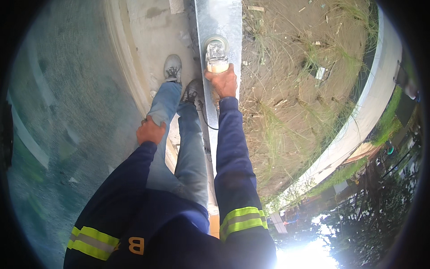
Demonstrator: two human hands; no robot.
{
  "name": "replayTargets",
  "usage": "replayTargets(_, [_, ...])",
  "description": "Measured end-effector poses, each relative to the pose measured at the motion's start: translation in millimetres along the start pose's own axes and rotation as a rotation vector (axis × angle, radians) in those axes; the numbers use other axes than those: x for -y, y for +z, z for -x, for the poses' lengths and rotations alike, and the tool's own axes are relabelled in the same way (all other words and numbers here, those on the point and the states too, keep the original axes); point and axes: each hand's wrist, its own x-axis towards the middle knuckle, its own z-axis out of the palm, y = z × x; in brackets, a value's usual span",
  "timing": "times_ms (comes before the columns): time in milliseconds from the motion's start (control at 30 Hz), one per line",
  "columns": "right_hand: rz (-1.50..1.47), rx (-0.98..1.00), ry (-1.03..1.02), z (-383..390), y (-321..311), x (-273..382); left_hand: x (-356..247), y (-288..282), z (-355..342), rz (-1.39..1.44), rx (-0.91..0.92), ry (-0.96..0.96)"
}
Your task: The person uses a handheld angle grinder to smooth the edge of a concrete curb. They move the tool back and forth along the top edge, generating dust as they work.
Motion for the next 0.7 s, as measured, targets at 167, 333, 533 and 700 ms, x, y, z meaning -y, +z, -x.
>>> replayTargets(167, [0.009,-0.046,-0.027,-21.5,-2.6,13.2,-4.3,3.4,-1.0,0.012,-0.007,0.04])
replayTargets(333, [-0.098,-0.035,-0.018,-6.6,-8.8,14.9,-1.4,-1.8,-0.8,-0.002,0.025,-0.004])
replayTargets(533, [0.089,-0.01,-0.024,-12.5,-1.5,7.5,-8.9,-8.5,0.9,0.011,0.049,-0.009])
replayTargets(700, [-0.043,-0.047,-0.076,-53.0,-5.6,28.0,-4.1,0.1,-0.7,0.003,0.018,0.011])
